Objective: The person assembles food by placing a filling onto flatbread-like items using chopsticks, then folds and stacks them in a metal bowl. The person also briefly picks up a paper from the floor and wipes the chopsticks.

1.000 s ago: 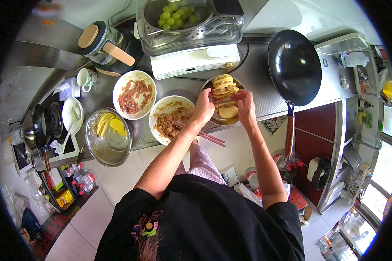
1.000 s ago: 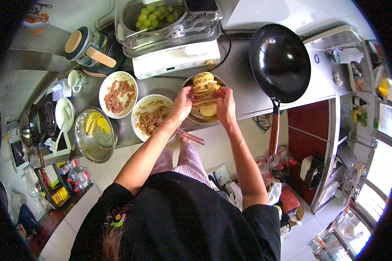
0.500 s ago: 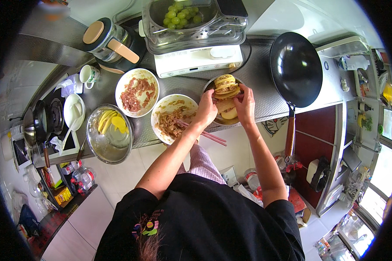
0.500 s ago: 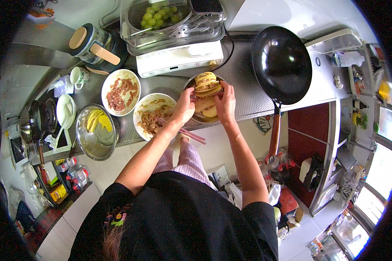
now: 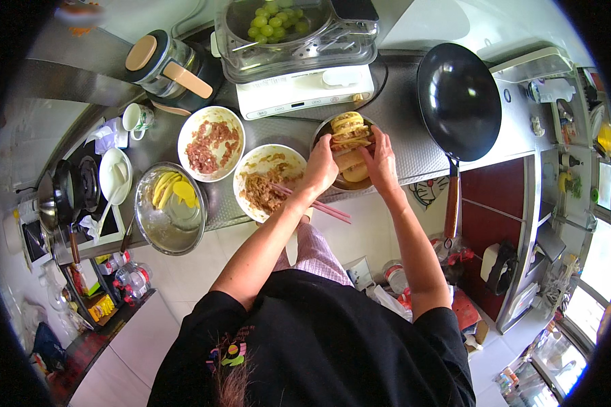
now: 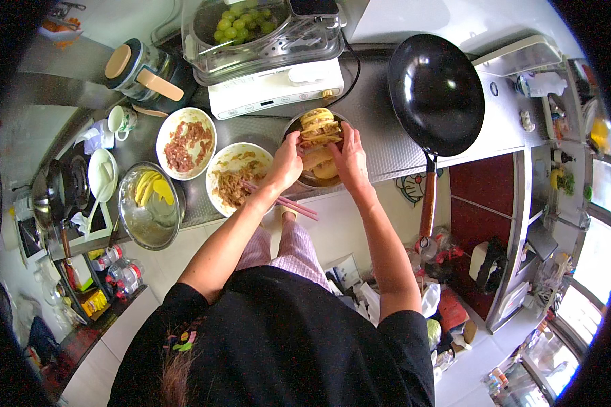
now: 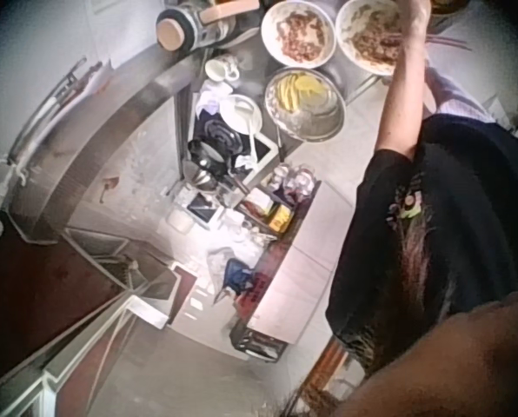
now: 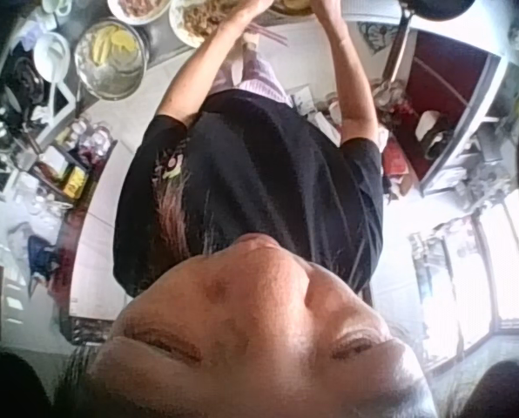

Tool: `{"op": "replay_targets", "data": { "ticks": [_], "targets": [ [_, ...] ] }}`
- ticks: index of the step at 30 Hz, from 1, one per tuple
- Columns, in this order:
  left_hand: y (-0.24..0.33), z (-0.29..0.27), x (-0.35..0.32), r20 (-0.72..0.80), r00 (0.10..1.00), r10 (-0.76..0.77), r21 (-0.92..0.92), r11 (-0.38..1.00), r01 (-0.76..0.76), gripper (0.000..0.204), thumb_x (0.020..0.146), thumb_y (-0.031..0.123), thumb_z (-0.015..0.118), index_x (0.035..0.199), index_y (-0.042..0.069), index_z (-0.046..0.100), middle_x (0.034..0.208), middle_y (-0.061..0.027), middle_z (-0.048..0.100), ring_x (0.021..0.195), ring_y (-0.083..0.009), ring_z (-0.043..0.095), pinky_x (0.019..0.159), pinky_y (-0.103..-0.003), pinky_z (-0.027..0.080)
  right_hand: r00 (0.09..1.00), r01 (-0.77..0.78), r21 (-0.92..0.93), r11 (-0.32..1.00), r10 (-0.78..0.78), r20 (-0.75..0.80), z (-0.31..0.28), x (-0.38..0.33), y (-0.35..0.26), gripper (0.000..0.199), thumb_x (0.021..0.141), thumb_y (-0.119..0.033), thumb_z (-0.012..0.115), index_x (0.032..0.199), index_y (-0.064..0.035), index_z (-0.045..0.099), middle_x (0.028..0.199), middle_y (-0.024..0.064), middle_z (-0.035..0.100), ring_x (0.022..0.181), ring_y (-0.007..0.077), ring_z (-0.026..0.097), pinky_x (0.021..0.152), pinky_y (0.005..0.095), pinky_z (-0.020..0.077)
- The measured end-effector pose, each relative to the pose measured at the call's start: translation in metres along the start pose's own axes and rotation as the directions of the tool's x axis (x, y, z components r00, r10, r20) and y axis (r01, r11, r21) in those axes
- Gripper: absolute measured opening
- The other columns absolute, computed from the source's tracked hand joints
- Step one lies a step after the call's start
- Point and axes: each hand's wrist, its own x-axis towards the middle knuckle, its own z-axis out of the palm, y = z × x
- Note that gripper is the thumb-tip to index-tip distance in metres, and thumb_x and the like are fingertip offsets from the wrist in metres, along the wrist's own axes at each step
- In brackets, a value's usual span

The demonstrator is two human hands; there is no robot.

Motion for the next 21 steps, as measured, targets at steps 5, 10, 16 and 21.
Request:
{"op": "replay_targets", "data": {
  "ticks": [5, 10, 16, 21],
  "targets": [
    [-0.002, -0.014, 0.015, 0.146, 0.987, -0.069, 0.051, 0.997, 0.062, 0.056, 0.087, -0.01, 0.049, 0.142, -0.004, 0.038, 0.13, -0.029, 0.058, 0.12, -0.0424, 0.058, 0.103, -0.044, 0.047, 0.998, 0.058, -0.027, 0.998, -0.058, 0.022, -0.002, 0.0, -0.002, 0.055, 0.09, -0.009, 0.065, 0.14, -0.0015, 0.043, 0.126, 0.024, 0.057, 0.113, 0.0425, 0.059, 0.098, 0.0446, 0.0495],
    [-0.003, -0.029, 0.03, 0.311, 0.946, -0.095, 0.118, 0.991, 0.06, 0.062, 0.085, -0.014, 0.046, 0.146, -0.003, 0.035, 0.134, -0.0261, 0.056, 0.085, -0.0271, 0.069, 0.073, -0.038, 0.056, 0.998, 0.059, -0.071, 0.996, -0.057, 0.037, 0.0, 0.001, -0.001, 0.055, 0.092, -0.011, 0.064, 0.141, -0.0005, 0.042, 0.132, 0.0245, 0.056, 0.119, 0.042, 0.057, 0.102, 0.044, 0.0469],
    [0.006, -0.039, 0.031, 0.394, 0.897, -0.198, 0.029, 0.979, 0.204, 0.058, 0.085, -0.012, 0.047, 0.142, -0.005, 0.038, 0.126, -0.0231, 0.058, 0.071, -0.0193, 0.068, 0.058, -0.035, 0.054, 0.997, 0.059, -0.102, 0.993, -0.052, 0.061, -0.001, 0.002, 0.0, 0.052, 0.096, -0.018, 0.061, 0.141, -0.0009, 0.043, 0.133, 0.025, 0.056, 0.122, 0.0416, 0.055, 0.103, 0.0442, 0.0462],
    [0.008, -0.036, 0.034, 0.342, 0.912, -0.228, 0.154, 0.971, 0.185, 0.054, 0.083, -0.007, 0.056, 0.136, -0.006, 0.042, 0.116, -0.0231, 0.064, 0.081, -0.0253, 0.071, 0.067, -0.039, 0.056, 0.994, -0.004, -0.152, 0.988, 0.02, 0.104, -0.001, 0.003, 0.0, 0.054, 0.097, -0.021, 0.059, 0.143, -0.001, 0.04, 0.131, 0.0255, 0.057, 0.12, 0.0418, 0.055, 0.103, 0.0459, 0.0459]
  ]
}}
